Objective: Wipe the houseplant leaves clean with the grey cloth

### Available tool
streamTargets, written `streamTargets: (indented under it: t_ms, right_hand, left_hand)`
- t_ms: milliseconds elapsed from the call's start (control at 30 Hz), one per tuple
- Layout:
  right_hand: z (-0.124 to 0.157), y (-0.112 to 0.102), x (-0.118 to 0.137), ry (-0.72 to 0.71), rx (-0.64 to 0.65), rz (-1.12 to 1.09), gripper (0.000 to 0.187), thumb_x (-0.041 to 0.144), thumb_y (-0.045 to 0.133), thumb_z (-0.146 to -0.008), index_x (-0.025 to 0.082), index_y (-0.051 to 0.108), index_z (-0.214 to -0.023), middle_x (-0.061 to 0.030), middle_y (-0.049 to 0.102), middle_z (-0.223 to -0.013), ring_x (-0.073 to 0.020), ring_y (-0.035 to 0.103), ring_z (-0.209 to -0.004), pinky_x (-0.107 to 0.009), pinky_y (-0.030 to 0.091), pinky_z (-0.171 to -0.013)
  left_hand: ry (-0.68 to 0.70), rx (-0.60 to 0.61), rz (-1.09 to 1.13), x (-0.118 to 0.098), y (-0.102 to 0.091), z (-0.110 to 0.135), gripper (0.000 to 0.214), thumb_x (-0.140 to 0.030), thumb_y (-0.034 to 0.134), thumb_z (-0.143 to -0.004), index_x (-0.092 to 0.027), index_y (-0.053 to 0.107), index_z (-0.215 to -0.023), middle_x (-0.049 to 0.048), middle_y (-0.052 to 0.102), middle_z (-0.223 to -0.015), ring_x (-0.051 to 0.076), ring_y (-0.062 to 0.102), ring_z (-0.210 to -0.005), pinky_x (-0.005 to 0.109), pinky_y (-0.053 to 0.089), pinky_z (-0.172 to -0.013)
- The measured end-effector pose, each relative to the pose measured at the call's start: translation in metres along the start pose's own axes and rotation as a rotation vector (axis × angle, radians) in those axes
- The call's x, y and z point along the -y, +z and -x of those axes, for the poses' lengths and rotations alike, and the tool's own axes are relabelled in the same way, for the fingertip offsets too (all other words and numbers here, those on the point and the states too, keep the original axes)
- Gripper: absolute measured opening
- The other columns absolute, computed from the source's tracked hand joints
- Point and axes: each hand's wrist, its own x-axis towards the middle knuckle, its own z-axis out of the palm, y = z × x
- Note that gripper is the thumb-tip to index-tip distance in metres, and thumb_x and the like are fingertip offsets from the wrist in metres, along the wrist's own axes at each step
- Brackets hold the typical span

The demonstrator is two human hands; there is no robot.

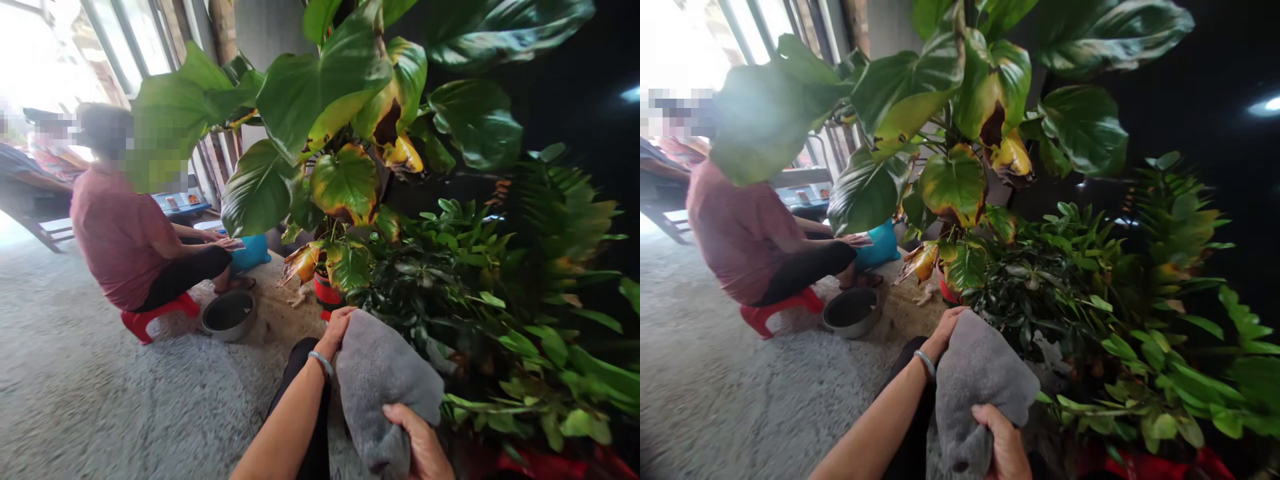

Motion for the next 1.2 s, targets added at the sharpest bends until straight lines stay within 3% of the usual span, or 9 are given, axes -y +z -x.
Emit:
streamTargets:
  t_ms: [267, 333, 467, 533, 633, 767, 867, 1000, 1200]
  right_hand:
    - [0.012, -0.004, 0.032, -0.363, -0.281, -0.091, 0.042, 0.015, 0.084, -0.03, 0.02, 0.071, -0.069, 0.0031, 0.073, -0.069, -0.0234, 0.07, -0.07, -0.032, 0.059, -0.062]
    - [0.011, -0.004, 0.039, -0.491, -0.341, -0.097, 0.044, 0.014, 0.083, -0.027, 0.021, 0.071, -0.07, 0.0047, 0.073, -0.068, -0.0213, 0.068, -0.069, -0.03, 0.058, -0.062]
    - [0.005, -0.005, 0.049, -0.661, -0.322, 0.063, 0.045, 0.015, 0.084, -0.028, 0.021, 0.071, -0.072, 0.0048, 0.073, -0.07, -0.0194, 0.066, -0.073, -0.031, 0.055, -0.075]
    - [0.003, -0.004, 0.046, -0.668, -0.259, 0.148, 0.045, 0.018, 0.085, -0.032, 0.019, 0.071, -0.074, 0.002, 0.074, -0.072, -0.021, 0.066, -0.074, -0.034, 0.053, -0.081]
    - [0.004, -0.001, 0.031, -0.67, -0.224, 0.164, 0.048, 0.029, 0.087, -0.04, 0.017, 0.072, -0.085, -0.0033, 0.075, -0.082, -0.0237, 0.067, -0.08, -0.037, 0.053, -0.081]
    - [0.007, 0.006, 0.013, -0.603, -0.238, 0.212, 0.051, 0.039, 0.087, -0.041, 0.017, 0.073, -0.084, -0.0061, 0.076, -0.085, -0.0292, 0.067, -0.092, -0.038, 0.051, -0.086]
    - [0.005, 0.008, 0.014, -0.551, -0.268, 0.272, 0.049, 0.04, 0.087, -0.04, 0.018, 0.073, -0.082, -0.0075, 0.076, -0.088, -0.0329, 0.065, -0.102, -0.041, 0.048, -0.093]
    - [0.001, -0.002, 0.014, -0.518, -0.273, 0.214, 0.05, 0.037, 0.087, -0.039, 0.018, 0.073, -0.084, -0.0081, 0.076, -0.087, -0.0352, 0.064, -0.106, -0.044, 0.047, -0.096]
    - [0.031, -0.003, 0.051, -0.429, -0.002, 0.026, 0.048, 0.031, 0.091, -0.037, 0.016, 0.073, -0.078, -0.0089, 0.076, -0.085, -0.033, 0.07, -0.089, -0.045, 0.053, -0.086]
  left_hand:
    - [-0.144, -0.228, 0.117, 0.006, 0.008, 0.024, 0.029, -0.041, 0.065, -0.073, -0.016, 0.06, -0.087, 0.0068, 0.066, -0.086, 0.013, 0.061, -0.058, 0.024, 0.044, -0.053]
    - [-0.222, -0.137, 0.203, 0.009, 0.017, 0.043, 0.037, -0.047, 0.063, -0.074, -0.016, 0.061, -0.093, 0.0095, 0.068, -0.093, 0.016, 0.064, -0.066, 0.027, 0.047, -0.057]
    - [-0.343, 0.288, 0.393, 0.011, 0.039, 0.084, 0.051, -0.058, 0.069, -0.065, -0.017, 0.066, -0.095, 0.0108, 0.072, -0.092, 0.026, 0.067, -0.085, 0.034, 0.051, -0.073]
    - [-0.333, 0.33, 0.422, 0.01, 0.046, 0.096, 0.048, -0.048, 0.079, -0.056, -0.017, 0.067, -0.09, 0.0106, 0.073, -0.091, 0.029, 0.067, -0.091, 0.036, 0.051, -0.079]
    - [-0.206, 0.196, 0.399, 0.009, 0.05, 0.101, 0.048, -0.032, 0.085, -0.045, -0.018, 0.065, -0.087, 0.0067, 0.073, -0.085, 0.027, 0.067, -0.086, 0.035, 0.051, -0.079]
    - [-0.026, 0.083, 0.253, 0.012, 0.055, 0.102, 0.047, -0.027, 0.086, -0.043, -0.018, 0.067, -0.085, 0.0049, 0.072, -0.08, 0.023, 0.065, -0.08, 0.032, 0.049, -0.077]
    - [-0.029, 0.073, 0.232, 0.017, 0.06, 0.108, 0.046, -0.03, 0.086, -0.045, -0.018, 0.068, -0.086, 0.0065, 0.073, -0.082, 0.024, 0.065, -0.082, 0.032, 0.048, -0.08]
    - [-0.081, 0.167, 0.367, 0.016, 0.06, 0.117, 0.054, -0.039, 0.087, -0.05, -0.017, 0.068, -0.095, 0.0095, 0.074, -0.093, 0.028, 0.065, -0.095, 0.036, 0.047, -0.087]
    - [-0.103, 0.434, 0.468, 0.009, 0.04, 0.101, 0.052, -0.05, 0.082, -0.056, -0.018, 0.067, -0.093, 0.0092, 0.073, -0.092, 0.026, 0.068, -0.086, 0.035, 0.051, -0.077]
